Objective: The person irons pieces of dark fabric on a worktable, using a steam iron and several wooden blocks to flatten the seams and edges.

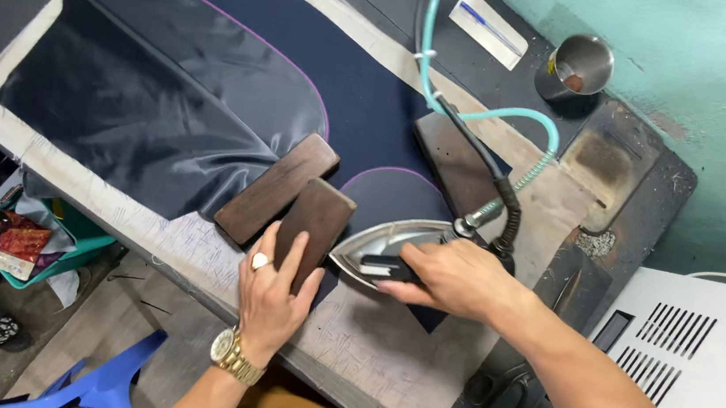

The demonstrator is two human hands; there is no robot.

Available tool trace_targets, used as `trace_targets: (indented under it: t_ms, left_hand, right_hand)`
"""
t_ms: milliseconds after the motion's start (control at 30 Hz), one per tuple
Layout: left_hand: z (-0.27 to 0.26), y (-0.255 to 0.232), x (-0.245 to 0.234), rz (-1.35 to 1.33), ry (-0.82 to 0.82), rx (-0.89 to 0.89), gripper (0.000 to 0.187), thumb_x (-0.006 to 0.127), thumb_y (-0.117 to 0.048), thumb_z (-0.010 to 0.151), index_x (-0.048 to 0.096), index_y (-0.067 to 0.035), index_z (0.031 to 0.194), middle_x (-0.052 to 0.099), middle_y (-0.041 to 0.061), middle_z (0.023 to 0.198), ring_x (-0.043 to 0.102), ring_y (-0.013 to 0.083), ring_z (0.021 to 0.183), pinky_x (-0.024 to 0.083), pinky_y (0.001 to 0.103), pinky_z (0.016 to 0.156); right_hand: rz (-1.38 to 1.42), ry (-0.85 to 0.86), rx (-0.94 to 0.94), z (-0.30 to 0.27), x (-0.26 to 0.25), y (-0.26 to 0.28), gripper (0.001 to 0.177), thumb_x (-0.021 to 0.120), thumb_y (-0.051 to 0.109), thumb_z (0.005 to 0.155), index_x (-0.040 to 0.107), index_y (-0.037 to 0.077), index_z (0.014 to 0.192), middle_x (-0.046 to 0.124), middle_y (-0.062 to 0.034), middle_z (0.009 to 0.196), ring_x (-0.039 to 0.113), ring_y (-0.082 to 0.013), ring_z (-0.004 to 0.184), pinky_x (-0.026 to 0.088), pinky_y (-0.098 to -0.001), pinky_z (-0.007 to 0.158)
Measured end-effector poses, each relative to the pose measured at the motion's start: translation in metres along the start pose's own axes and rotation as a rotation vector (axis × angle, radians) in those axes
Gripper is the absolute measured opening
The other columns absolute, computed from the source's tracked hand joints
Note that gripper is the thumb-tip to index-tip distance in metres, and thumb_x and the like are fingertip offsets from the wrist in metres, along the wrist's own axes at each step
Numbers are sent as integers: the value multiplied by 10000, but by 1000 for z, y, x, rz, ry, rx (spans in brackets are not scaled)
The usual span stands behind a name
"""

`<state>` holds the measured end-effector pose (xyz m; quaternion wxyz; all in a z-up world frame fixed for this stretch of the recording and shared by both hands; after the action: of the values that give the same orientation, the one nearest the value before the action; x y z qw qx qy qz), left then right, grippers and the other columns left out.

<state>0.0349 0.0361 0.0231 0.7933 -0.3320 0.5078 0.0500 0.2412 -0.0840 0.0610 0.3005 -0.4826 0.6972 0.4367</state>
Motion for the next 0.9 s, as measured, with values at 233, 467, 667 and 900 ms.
trace_targets:
  t_ms: [233,467,667,900]
  left_hand:
    - [1,6,-5,66,-21,23,553,771,-302,899,590,-112,1385,519,346,1445,576,436,1250,456,502,978]
    - [35,-1,14,95,153,302,487,739,-310,927,574,-119,1343,524,296,1406,559,406,1248,498,476,871]
    - [59,-31,45,-32,283,533,455,631,-403,977,629,-87,1305,531,249,1420,570,393,1252,504,507,967]
    - [31,-117,77,-290,302,653,429,730,-272,881,626,-75,1247,548,264,1357,580,425,1197,497,535,903]
  right_hand:
    - [51,275,98,28,-2,3,681,394,772,988,483,98,958,679,-165,764,644,-504,735,486,-581,603]
    - [111,310,-9,-15,34,13,674,399,760,1011,506,97,960,664,-178,710,633,-492,645,481,-597,581]
    - [113,303,57,-67,71,22,717,403,825,993,515,119,935,680,-159,729,643,-514,675,472,-617,576]
    - [205,417,81,-124,49,1,690,598,850,914,595,161,880,687,-133,751,668,-409,748,476,-541,643]
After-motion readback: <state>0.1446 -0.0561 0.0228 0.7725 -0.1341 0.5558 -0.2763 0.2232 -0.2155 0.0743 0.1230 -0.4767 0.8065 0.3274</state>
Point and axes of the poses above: each hand's wrist, its own z-axis towards the middle knuckle, its own x-axis out of the palm, y = z × x, the point moved 6 cm from there along z, towards the middle knuckle
